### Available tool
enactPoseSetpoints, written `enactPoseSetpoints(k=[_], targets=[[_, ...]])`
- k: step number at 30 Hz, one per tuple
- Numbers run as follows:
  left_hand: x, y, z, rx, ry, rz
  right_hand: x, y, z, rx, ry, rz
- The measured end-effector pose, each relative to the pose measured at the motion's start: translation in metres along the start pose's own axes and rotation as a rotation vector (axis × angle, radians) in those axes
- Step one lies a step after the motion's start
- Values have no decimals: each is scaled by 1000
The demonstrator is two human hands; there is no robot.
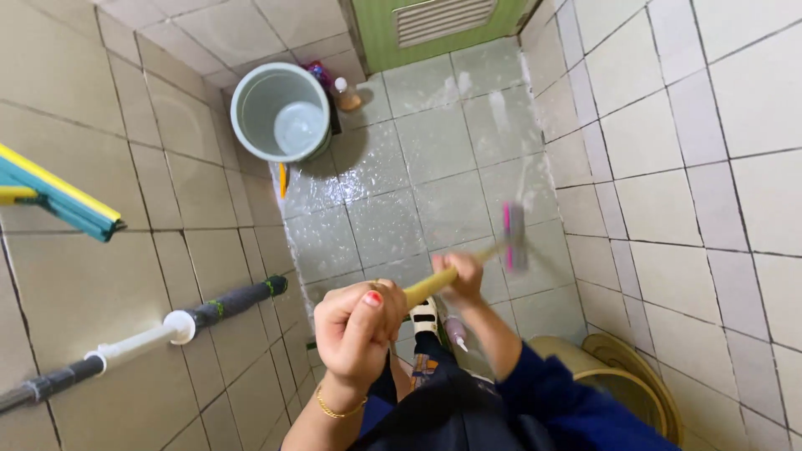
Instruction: The person scrubs a tiled bathroom floor with a long-handled brush, repeatedly adding water from a bucket using a small scoop. They move the brush back and forth across the floor, occasionally stepping over a drain grate and repositioning the bucket.
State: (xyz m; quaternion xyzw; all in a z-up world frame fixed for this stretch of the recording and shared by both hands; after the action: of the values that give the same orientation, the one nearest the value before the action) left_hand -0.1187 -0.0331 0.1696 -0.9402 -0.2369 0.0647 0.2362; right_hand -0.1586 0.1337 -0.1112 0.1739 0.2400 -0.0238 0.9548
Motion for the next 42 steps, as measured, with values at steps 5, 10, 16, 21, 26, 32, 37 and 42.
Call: enactPoseSetpoints(k=[5,10,16,21,26,32,37,42], targets=[[-5,3,15,8,28,135,34,2,-4,230,138,-86],[-18,18,29,-32,-106,82,-15,-33,-50,47,373,-121],[-5,37,117,41,-361,-89,-68,-40,-150,64,271,134],[18,28,30,-213,-416,-175,-45,-57,-88,-32,195,118],[55,-10,-108,-385,-373,-38,-13,-55,107,-225,128,187],[73,-12,-134,-393,-532,45,17,-73,117,-272,102,401],[79,-23,-114,-343,-615,101,-6,-39,114,139,-133,925],[88,-57,-96,-463,-600,338,-77,84,262,-553,-104,619]])
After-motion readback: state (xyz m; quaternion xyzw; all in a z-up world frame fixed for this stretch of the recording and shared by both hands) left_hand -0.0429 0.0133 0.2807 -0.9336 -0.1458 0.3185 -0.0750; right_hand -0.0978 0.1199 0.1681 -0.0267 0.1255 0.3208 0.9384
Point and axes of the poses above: each hand's wrist, its own x-axis away from the middle knuckle, its own y-axis out of the back of the hand, z = x × y, the point moved 6 cm from there along -x, towards the middle knuckle, and after that the axes turned 11 degrees about -z, right-handed, at the moved point
